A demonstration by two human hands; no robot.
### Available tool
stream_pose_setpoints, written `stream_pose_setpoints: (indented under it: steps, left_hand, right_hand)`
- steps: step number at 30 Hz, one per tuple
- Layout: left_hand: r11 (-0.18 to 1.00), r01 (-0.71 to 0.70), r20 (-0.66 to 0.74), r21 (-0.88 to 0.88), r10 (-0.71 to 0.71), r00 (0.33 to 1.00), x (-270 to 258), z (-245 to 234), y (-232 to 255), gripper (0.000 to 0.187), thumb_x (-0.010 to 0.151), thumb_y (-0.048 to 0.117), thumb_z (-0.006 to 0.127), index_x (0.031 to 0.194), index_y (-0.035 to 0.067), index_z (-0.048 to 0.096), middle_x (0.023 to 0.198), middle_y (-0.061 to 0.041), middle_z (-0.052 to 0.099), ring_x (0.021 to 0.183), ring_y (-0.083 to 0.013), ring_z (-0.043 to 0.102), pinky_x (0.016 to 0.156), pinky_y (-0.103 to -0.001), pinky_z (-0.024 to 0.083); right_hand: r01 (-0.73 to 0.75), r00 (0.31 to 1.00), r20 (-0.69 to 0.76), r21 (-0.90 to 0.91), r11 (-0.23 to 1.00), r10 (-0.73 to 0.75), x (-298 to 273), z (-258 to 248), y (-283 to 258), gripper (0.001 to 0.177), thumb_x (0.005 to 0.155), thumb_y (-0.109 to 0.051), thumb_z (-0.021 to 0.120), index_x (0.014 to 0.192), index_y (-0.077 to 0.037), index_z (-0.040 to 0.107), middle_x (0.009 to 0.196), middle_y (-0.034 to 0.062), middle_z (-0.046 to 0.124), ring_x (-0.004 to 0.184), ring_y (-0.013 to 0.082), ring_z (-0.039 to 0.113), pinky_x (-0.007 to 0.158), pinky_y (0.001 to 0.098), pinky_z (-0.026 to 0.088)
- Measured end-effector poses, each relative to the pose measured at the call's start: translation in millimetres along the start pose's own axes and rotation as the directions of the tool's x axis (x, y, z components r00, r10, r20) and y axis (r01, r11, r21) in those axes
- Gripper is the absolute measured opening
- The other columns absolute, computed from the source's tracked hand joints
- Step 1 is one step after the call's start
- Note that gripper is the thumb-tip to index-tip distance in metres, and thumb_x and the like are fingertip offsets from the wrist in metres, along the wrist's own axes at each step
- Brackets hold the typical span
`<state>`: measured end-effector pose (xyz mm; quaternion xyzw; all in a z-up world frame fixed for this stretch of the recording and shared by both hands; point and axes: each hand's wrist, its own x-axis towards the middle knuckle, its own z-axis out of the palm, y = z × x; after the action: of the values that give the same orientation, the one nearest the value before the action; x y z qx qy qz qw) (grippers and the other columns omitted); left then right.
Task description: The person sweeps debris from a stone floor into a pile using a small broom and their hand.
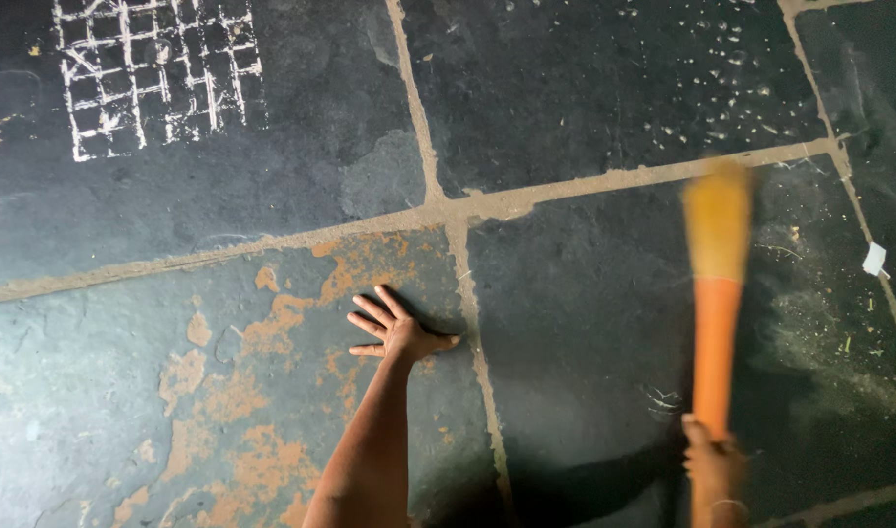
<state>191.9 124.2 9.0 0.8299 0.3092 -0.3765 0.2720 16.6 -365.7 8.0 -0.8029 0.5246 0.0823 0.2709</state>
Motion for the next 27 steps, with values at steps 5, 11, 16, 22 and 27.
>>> stream_pose_setpoints:
  steps: [5,11,16,22,27]
  left_hand:
    - [1.0,0.001,0.01,0.002,-0.001,1.0,-1,0,1,0.181,0.047,0.063,0.099,0.154,0.007,-0.035,0.156,-0.034,-0.042,0.144,-0.0512,-0.041,0.103,-0.086,-0.009]
    - [1.0,0.001,0.003,0.004,-0.001,1.0,-3,1,1,0.181,0.046,0.063,0.099,0.155,0.006,-0.034,0.157,-0.034,-0.041,0.144,-0.0519,-0.04,0.102,-0.087,-0.007]
    - [1.0,-0.013,-0.033,-0.001,0.013,0.999,-1,2,0,0.182,0.044,0.062,0.099,0.155,0.007,-0.033,0.158,-0.032,-0.04,0.145,-0.0509,-0.039,0.102,-0.087,-0.006]
    - [1.0,-0.024,-0.022,-0.005,0.024,0.999,-2,1,-1,0.182,0.044,0.063,0.1,0.155,0.005,-0.032,0.157,-0.034,-0.039,0.145,-0.0525,-0.037,0.103,-0.087,-0.005]
    - [1.0,-0.03,-0.026,0.005,0.03,0.999,-8,-2,0,0.181,0.045,0.061,0.1,0.155,0.004,-0.032,0.158,-0.034,-0.039,0.145,-0.0537,-0.036,0.102,-0.087,-0.004]
  right_hand:
    - [0.027,0.991,-0.13,0.133,0.991,-0.01,9,-5,-48,0.058,0.096,-0.059,0.072,0.103,-0.001,0.064,0.076,0.0082,0.068,0.059,0.0164,0.065,0.05,0.0312,0.054]
    - [0.636,0.753,0.13,0.113,0.764,-0.646,-118,81,-147,0.058,0.078,-0.058,0.078,0.103,-0.005,0.073,0.079,0.0049,0.073,0.07,0.019,0.071,0.063,0.034,0.054]
    - [0.68,0.657,0.505,-0.077,0.729,-0.56,-138,114,-190,0.054,0.079,-0.057,0.077,0.107,-0.012,0.068,0.069,0.0017,0.068,0.063,0.0171,0.069,0.059,0.0345,0.054]
    - [0.215,0.926,0.258,0.241,0.946,-0.276,-58,77,-146,0.05,0.082,-0.053,0.079,0.095,-0.007,0.066,0.061,0.0051,0.055,0.046,0.0134,0.052,0.041,0.0293,0.042]
    - [0.073,0.997,-0.011,0.462,0.884,-0.077,-33,67,-148,0.049,0.091,-0.049,0.077,0.096,-0.004,0.057,0.065,0.0051,0.06,0.046,0.0133,0.057,0.041,0.0298,0.049]
